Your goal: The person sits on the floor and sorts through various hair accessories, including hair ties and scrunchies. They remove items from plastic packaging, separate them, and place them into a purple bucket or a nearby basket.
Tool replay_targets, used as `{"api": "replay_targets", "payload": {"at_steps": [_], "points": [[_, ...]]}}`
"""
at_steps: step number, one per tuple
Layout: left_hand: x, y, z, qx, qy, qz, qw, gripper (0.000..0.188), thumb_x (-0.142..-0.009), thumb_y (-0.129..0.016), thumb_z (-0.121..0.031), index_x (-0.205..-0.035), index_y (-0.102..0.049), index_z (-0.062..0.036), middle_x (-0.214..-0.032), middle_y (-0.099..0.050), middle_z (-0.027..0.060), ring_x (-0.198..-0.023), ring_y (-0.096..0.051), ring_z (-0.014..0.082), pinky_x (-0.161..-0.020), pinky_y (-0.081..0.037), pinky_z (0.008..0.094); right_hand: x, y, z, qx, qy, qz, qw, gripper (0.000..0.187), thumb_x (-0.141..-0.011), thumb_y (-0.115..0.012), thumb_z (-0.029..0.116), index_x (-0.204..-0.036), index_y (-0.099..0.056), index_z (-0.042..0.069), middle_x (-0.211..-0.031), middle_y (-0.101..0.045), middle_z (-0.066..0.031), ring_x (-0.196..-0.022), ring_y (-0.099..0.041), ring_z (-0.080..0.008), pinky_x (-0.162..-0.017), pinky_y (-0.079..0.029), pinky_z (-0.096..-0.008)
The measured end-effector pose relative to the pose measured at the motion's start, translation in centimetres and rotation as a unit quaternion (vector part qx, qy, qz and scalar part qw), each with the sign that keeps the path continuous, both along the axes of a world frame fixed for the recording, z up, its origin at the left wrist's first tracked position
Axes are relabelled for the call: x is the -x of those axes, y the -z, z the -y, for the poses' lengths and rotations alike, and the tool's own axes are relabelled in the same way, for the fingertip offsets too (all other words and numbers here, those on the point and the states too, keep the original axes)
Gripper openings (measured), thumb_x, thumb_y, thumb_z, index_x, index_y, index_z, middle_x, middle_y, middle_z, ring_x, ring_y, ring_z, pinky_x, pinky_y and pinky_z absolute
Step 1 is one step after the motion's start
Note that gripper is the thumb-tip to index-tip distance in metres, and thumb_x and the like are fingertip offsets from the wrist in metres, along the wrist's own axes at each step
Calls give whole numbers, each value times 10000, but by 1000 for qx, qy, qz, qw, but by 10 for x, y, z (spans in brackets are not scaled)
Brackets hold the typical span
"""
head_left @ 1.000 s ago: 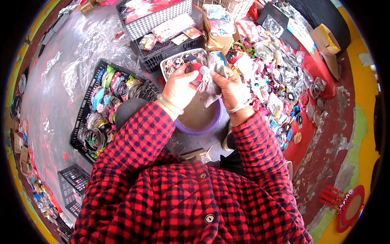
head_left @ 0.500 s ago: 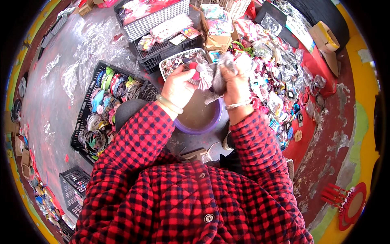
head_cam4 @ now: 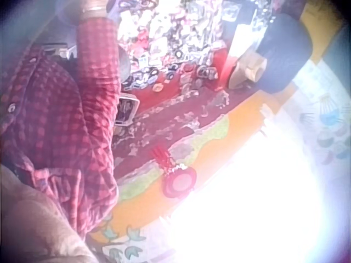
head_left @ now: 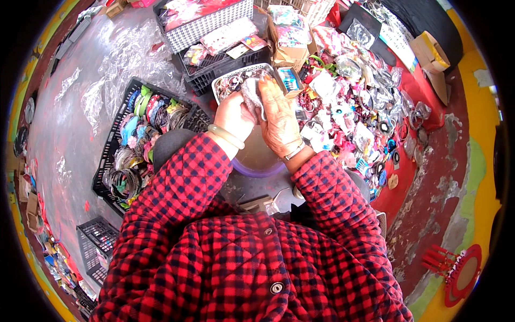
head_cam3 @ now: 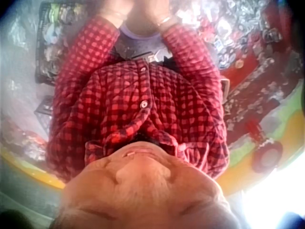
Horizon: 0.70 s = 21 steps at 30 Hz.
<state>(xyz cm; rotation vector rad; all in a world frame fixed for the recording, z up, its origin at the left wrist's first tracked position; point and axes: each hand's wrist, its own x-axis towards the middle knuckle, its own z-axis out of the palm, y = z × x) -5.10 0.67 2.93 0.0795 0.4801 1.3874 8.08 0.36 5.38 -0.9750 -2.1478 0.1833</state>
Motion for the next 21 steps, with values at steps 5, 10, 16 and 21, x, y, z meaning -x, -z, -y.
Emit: {"api": "replay_targets", "payload": {"at_steps": [5,10,16,21], "points": [[0,-3,2,-37,-15,-23,999,182,-876,-429,-64,-991,-557,-6,-986,-601,76,-904,-576,185,-779,-454,313,1,-1,-4,105,21,-172,979,462,-750,-590,4,-1196,-472,29,-1030,-569,-227,-924,-570,-360,-793,-458,-371],[-4,-16,4,-5,-18,-3,1000,230,-878,-441,-74,-1078,-509,17,-1089,-564,134,-1036,-535,247,-915,-416,394,-12,-3,-13,382,-16,-339,860,317,-807,-561,-9,-1113,-568,73,-906,-614,-51,-760,-571,-113,-659,-467,-245],[-2,-11,0,-30,-34,1,999,279,-886,-455,-106,-1123,-481,39,-1134,-540,179,-1091,-505,314,-982,-375,447,-37,-3,-35,495,-33,-567,658,267,-863,-501,61,-1116,-529,-20,-969,-613,-82,-847,-591,-171,-758,-479,-285],[-8,-17,2,-29,-60,-51,996,253,-886,-431,-81,-1098,-484,45,-1125,-541,165,-1072,-517,274,-966,-394,408,-19,-29,-10,453,-29,-476,753,314,-904,-485,137,-1193,-481,15,-1049,-562,-54,-932,-533,-125,-822,-443,-271]]}}
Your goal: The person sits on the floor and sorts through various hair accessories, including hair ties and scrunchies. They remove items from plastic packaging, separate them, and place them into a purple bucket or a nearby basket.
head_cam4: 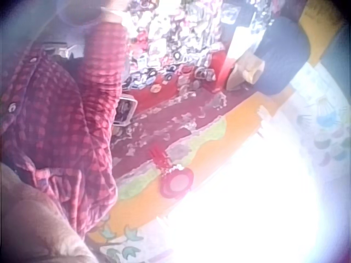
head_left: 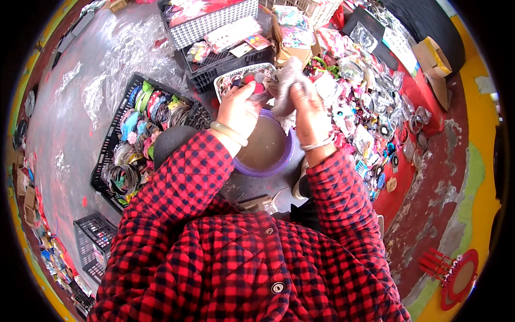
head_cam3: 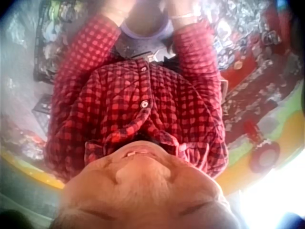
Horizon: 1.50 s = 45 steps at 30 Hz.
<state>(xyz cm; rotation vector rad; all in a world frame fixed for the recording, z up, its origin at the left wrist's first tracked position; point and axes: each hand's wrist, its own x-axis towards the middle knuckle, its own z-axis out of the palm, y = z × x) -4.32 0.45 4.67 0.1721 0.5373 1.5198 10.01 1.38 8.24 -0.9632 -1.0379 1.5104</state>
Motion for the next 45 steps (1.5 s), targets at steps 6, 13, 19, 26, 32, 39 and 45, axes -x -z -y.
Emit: {"api": "replay_targets", "payload": {"at_steps": [6,13,19,26,32,39,45], "points": [[0,4,7,-34,70,85,993,247,-886,-368,-44,-1088,-486,35,-1103,-546,137,-1004,-546,222,-911,-426,343,18,30,-3,-273,-20,306,912,506,-759,-610,59,-1237,-446,72,-1157,-528,-191,-1086,-516,-316,-913,-405,-352],[1,32,-1,2,70,42,997,199,-887,-442,-84,-1037,-527,15,-1025,-592,128,-955,-573,223,-878,-439,364,15,33,-3,-149,-41,248,956,428,-759,-509,-6,-1177,-488,84,-804,-607,-118,-637,-593,-174,-585,-483,-302],[-3,1,2,8,39,11,999,189,-872,-467,-68,-1026,-537,16,-1042,-588,136,-998,-561,259,-931,-417,439,-6,30,-21,92,-48,-117,988,436,-760,-353,-10,-1178,-478,-9,-1045,-575,-119,-905,-572,-226,-771,-487,-321],[0,2,2,-7,29,39,999,202,-887,-446,-48,-1057,-535,13,-1038,-590,122,-970,-571,230,-905,-442,395,-5,22,-11,-32,-63,-3,997,388,-893,-446,112,-1242,-416,-54,-1150,-536,-155,-1094,-500,-211,-946,-371,-287],[6,17,1,-23,59,30,998,201,-888,-459,-67,-1061,-540,-6,-1020,-598,103,-946,-579,202,-838,-472,336,14,50,-5,-270,-17,287,919,402,-852,-547,73,-1232,-452,-20,-1134,-553,-196,-1068,-527,-304,-917,-393,-318],[10,3,3,-38,75,5,996,203,-883,-471,-107,-1056,-545,-29,-1007,-594,108,-950,-572,242,-859,-452,423,-1,44,-8,3,-29,-11,1000,229,-873,-554,106,-1078,-587,9,-861,-611,-4,-733,-546,-74,-659,-455,-209],[13,14,-9,-79,41,-131,987,150,-874,-492,-114,-993,-555,-47,-921,-575,75,-859,-558,213,-835,-444,387,-35,33,-31,120,65,-199,970,302,-909,-467,251,-1111,-524,33,-1027,-580,-89,-961,-546,-242,-877,-419,-402]]}}
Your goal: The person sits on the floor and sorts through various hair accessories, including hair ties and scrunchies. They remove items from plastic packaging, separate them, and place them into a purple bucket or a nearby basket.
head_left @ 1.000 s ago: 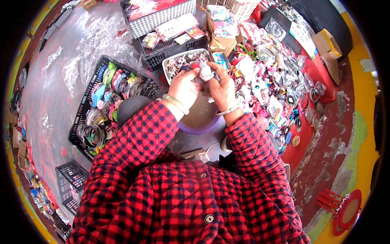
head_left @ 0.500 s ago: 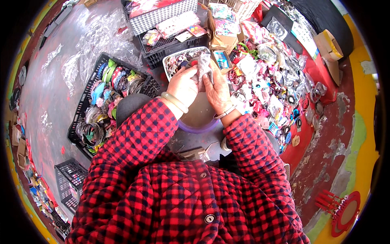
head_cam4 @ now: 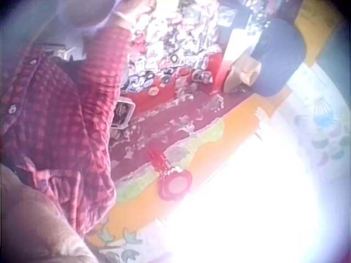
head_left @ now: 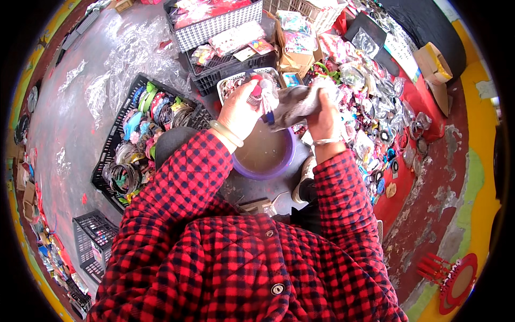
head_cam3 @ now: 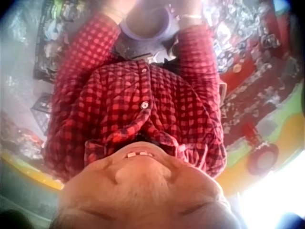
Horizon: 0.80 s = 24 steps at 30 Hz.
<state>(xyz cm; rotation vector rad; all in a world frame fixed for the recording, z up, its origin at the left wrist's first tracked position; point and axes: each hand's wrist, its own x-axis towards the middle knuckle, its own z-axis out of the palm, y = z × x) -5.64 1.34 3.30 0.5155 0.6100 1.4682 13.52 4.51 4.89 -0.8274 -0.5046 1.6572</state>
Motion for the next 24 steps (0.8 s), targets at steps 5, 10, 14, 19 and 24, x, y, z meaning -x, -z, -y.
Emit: {"api": "replay_targets", "payload": {"at_steps": [5,10,14,19,24], "points": [[-12,-18,11,-5,75,-14,997,168,-833,-550,-40,-1001,-551,-44,-896,-565,39,-778,-550,157,-714,-463,297,-11,-30,3,-65,13,-45,997,341,-904,-483,277,-1149,-498,39,-1073,-569,-90,-985,-544,-256,-881,-423,-417],[-16,-14,11,-30,115,-154,981,318,-770,-553,36,-1079,-512,-27,-886,-549,17,-741,-538,123,-641,-432,229,0,-52,24,-143,-36,158,976,320,-895,-508,282,-1086,-553,29,-1001,-565,-80,-915,-542,-155,-778,-461,-303],[-28,-13,22,-185,60,-314,929,270,-754,-519,19,-1022,-550,10,-958,-589,34,-869,-554,135,-751,-446,275,28,-19,22,-498,-63,524,688,282,-818,-595,152,-1073,-577,34,-1048,-591,-136,-1027,-548,-274,-895,-421,-365],[-24,-11,26,-160,122,-388,899,234,-741,-569,-10,-974,-571,15,-880,-636,101,-829,-595,181,-755,-466,313,33,-21,29,-414,-35,528,741,262,-851,-539,123,-1087,-572,14,-1096,-581,-167,-1073,-531,-274,-924,-389,-332],[-26,-9,29,-150,148,-477,853,236,-759,-608,-18,-990,-568,9,-948,-624,57,-885,-574,132,-785,-463,284,36,-12,29,-296,-32,531,793,259,-831,-501,125,-1028,-601,-10,-1017,-598,-227,-973,-573,-347,-858,-435,-369]]}}
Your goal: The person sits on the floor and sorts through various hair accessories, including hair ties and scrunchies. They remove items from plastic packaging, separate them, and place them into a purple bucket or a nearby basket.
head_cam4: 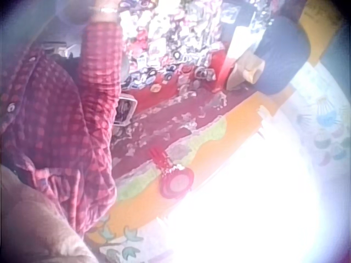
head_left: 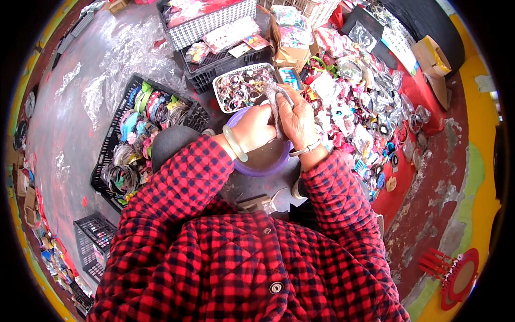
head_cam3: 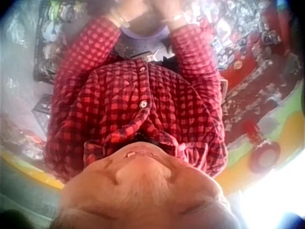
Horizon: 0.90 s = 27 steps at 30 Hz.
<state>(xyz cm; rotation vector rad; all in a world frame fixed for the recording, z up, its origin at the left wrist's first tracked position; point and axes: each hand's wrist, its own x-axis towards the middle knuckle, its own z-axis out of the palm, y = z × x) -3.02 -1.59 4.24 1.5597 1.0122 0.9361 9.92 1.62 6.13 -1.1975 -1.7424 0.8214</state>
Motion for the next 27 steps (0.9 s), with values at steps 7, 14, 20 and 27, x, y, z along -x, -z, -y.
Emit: {"api": "replay_targets", "payload": {"at_steps": [7,14,20,27], "points": [[-1,-9,3,26,33,-33,999,251,-699,-629,-58,-934,-579,16,-829,-630,115,-752,-599,194,-709,-468,318,-16,-9,-11,260,-1,-140,955,279,-900,-450,187,-1021,-617,-1,-855,-649,-77,-732,-586,-124,-661,-464,-258],[6,-15,-4,150,52,140,977,226,-818,-615,-88,-1028,-581,-11,-823,-596,7,-698,-544,77,-617,-452,233,-52,-11,-43,319,174,-459,811,307,-924,-425,264,-1088,-558,41,-967,-623,-124,-851,-606,-288,-762,-501,-424],[17,-17,-6,119,-3,-26,993,310,-796,-658,-143,-1066,-583,-11,-889,-604,5,-737,-536,55,-673,-454,221,-72,-33,-32,270,-56,-538,797,375,-924,-436,298,-1148,-513,8,-1092,-582,-133,-974,-576,-268,-842,-465,-442],[15,-12,-6,-20,115,-17,993,320,-749,-642,1,-1067,-604,-19,-1054,-617,67,-966,-568,135,-884,-438,295,-41,-43,1,252,-292,-145,911,398,-922,-464,309,-1123,-554,-23,-1071,-590,-101,-978,-544,-157,-880,-409,-275]]}}
